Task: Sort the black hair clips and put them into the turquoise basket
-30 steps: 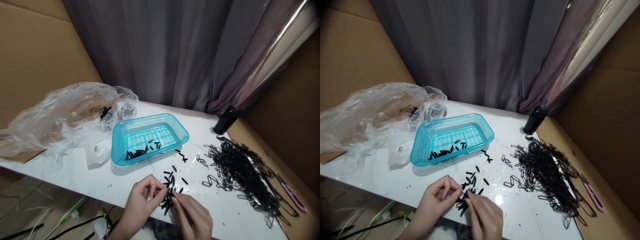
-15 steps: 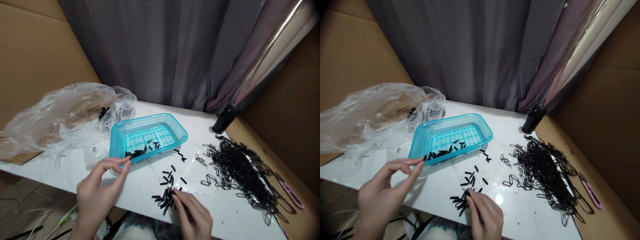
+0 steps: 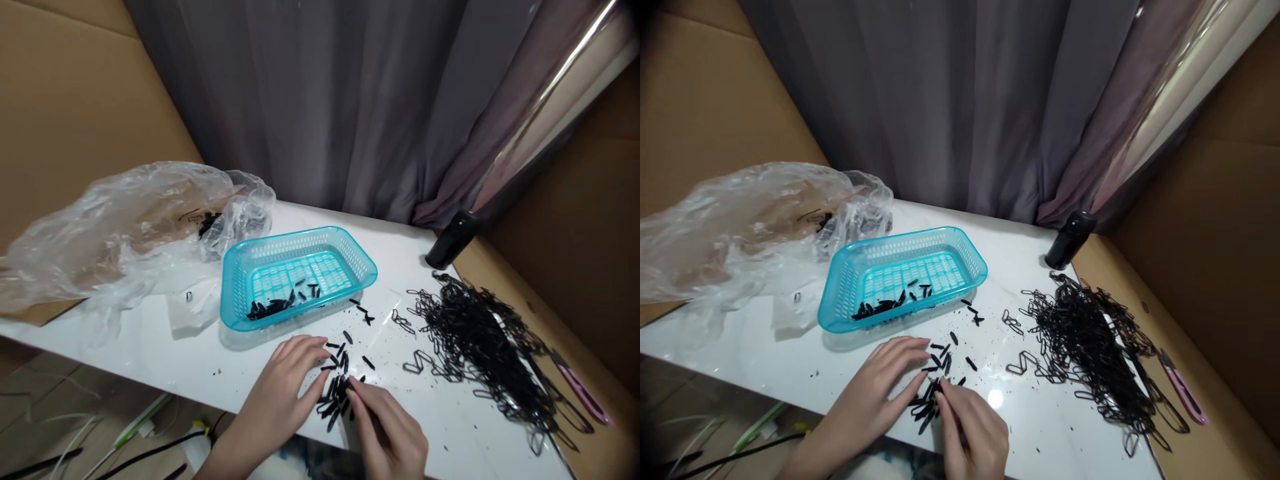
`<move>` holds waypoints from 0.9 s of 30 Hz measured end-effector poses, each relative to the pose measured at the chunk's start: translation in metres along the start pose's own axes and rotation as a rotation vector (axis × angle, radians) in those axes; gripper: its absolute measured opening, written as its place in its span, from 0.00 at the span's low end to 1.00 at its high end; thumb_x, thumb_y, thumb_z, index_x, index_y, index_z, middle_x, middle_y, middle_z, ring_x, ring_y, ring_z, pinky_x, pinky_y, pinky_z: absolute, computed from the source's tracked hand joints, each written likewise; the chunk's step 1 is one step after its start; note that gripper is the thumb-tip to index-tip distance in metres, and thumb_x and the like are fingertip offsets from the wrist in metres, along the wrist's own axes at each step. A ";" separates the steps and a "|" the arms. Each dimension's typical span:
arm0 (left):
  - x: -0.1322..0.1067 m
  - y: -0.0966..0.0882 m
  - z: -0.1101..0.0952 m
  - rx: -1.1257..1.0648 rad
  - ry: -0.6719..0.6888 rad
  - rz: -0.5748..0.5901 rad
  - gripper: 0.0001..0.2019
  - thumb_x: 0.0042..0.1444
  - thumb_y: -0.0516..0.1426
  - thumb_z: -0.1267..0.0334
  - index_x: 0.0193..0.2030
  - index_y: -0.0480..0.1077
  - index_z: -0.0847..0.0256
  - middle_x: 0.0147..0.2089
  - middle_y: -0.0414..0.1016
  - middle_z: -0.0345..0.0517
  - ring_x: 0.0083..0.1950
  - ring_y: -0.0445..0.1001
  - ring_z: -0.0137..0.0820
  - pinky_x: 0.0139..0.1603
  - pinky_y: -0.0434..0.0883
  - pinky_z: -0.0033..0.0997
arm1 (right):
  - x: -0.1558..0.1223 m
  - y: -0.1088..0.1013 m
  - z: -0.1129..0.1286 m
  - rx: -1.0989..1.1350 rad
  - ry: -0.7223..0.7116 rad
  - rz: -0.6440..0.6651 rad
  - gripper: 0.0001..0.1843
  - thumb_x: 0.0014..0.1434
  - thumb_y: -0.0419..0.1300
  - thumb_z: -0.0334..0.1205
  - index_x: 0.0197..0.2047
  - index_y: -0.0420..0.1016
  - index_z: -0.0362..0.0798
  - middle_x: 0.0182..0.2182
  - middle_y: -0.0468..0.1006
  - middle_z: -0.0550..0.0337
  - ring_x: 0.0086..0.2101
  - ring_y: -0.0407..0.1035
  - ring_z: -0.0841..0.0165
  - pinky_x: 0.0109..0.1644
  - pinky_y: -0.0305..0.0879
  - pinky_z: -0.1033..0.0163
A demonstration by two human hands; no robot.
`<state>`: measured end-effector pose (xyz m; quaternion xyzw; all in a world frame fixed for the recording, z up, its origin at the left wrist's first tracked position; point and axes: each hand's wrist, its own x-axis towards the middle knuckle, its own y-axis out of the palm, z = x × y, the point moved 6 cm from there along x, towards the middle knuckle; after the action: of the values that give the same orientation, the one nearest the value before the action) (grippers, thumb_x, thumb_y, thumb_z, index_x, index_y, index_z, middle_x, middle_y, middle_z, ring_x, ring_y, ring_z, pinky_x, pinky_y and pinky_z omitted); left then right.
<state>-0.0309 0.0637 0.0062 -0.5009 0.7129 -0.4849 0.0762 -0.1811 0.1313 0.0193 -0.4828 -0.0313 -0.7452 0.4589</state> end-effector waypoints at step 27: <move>0.009 0.017 0.017 -0.426 -0.390 -0.049 0.05 0.61 0.57 0.61 0.36 0.71 0.58 0.36 0.75 0.42 0.40 0.72 0.34 0.44 0.69 0.31 | -0.001 0.002 -0.003 -0.057 0.040 -0.030 0.07 0.62 0.59 0.30 0.39 0.80 0.42 0.33 0.82 0.57 0.33 0.78 0.77 0.41 0.75 0.79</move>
<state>-0.0356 0.0467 -0.0122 -0.6064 0.7582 -0.2207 0.0932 -0.1820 0.1292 0.0162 -0.4804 -0.0080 -0.7620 0.4342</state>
